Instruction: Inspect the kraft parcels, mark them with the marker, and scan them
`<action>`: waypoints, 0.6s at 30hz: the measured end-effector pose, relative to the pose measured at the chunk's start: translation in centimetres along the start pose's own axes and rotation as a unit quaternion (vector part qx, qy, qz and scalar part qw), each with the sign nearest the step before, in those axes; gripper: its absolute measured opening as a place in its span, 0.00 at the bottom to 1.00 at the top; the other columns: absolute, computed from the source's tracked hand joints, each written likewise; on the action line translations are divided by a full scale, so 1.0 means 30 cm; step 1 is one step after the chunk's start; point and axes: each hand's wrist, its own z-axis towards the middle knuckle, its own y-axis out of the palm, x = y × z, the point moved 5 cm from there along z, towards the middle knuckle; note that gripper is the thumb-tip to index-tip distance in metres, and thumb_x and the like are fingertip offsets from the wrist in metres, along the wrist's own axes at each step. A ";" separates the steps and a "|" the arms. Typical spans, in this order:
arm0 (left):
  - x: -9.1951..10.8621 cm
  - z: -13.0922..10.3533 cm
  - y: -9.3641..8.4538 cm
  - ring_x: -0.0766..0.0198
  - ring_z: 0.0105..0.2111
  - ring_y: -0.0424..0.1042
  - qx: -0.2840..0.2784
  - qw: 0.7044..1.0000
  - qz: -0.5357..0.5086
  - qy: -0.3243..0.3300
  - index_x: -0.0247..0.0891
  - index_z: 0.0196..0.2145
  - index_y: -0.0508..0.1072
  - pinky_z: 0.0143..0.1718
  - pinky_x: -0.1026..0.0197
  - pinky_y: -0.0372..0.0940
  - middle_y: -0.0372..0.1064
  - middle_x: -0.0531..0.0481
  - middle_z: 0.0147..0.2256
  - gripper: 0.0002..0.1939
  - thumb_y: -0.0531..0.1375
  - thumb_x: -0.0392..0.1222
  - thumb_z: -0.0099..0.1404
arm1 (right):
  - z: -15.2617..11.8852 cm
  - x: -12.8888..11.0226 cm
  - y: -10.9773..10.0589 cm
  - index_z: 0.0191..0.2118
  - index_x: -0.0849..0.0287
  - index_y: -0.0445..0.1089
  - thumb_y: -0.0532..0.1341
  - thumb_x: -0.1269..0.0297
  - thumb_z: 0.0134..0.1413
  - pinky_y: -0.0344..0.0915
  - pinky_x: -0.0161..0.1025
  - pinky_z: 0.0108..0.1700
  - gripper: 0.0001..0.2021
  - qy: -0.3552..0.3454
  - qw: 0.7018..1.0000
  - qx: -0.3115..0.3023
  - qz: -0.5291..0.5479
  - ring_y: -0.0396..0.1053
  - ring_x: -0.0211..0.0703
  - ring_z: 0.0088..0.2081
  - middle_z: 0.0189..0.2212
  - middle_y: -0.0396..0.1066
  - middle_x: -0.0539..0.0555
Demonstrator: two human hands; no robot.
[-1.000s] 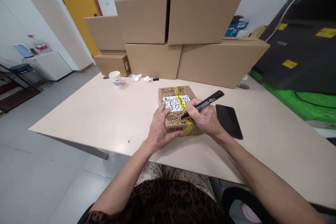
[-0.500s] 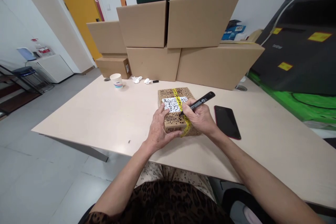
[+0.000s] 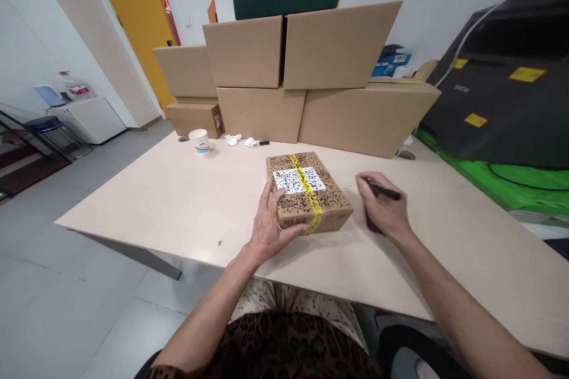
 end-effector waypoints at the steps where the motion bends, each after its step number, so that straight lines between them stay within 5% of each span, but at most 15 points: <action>1: 0.000 -0.001 0.002 0.33 0.73 0.50 0.001 1.000 0.000 -0.007 0.46 0.68 0.54 0.64 0.25 0.62 0.40 0.29 0.73 0.49 0.71 0.63 0.58 | -0.010 0.031 0.010 0.40 0.55 0.74 0.59 0.57 0.61 0.68 0.46 0.47 0.10 -0.012 0.997 -0.057 -0.049 0.72 0.51 0.41 0.38 0.75 0.58; 4: 0.003 -0.003 0.010 0.34 0.73 0.50 0.001 1.000 -0.003 -0.017 0.47 0.68 0.53 0.63 0.26 0.63 0.40 0.30 0.73 0.48 0.70 0.63 0.59 | -0.063 0.093 0.069 0.45 0.57 0.77 0.61 0.69 0.52 0.67 0.43 0.42 0.15 -0.059 0.955 -0.238 -0.165 0.72 0.52 0.41 0.37 0.72 0.58; 7: 0.002 -0.008 0.011 0.34 0.73 0.49 0.005 1.000 -0.004 -0.018 0.48 0.69 0.52 0.64 0.26 0.62 0.41 0.31 0.73 0.49 0.70 0.63 0.59 | -0.100 0.111 0.118 0.45 0.56 0.77 0.58 0.75 0.50 0.65 0.39 0.38 0.18 -0.071 0.922 -0.323 -0.203 0.72 0.49 0.40 0.39 0.71 0.58; 10: -0.001 -0.015 0.009 0.34 0.74 0.47 -0.002 1.000 0.004 -0.023 0.49 0.70 0.51 0.64 0.26 0.60 0.41 0.31 0.73 0.49 0.68 0.64 0.61 | -0.089 0.118 0.117 0.56 0.58 0.74 0.54 0.72 0.61 0.67 0.43 0.45 0.21 -0.040 0.919 -0.301 -0.253 0.72 0.55 0.49 0.47 0.73 0.64; 13: 0.003 -0.020 0.002 0.35 0.74 0.46 -0.010 1.000 0.012 -0.016 0.48 0.72 0.47 0.66 0.27 0.59 0.41 0.30 0.73 0.50 0.64 0.67 0.64 | -0.065 0.149 0.060 0.67 0.63 0.64 0.53 0.55 0.68 0.66 0.56 0.54 0.28 0.042 0.897 -0.249 -0.363 0.68 0.68 0.57 0.56 0.70 0.72; 18: 0.017 -0.024 -0.026 0.37 0.75 0.42 0.026 1.000 0.005 0.014 0.47 0.74 0.42 0.68 0.28 0.54 0.41 0.29 0.73 0.47 0.53 0.71 0.69 | -0.058 0.233 -0.050 0.67 0.64 0.60 0.53 0.32 0.60 0.66 0.65 0.53 0.43 0.207 0.854 -0.227 -0.419 0.67 0.77 0.58 0.55 0.69 0.77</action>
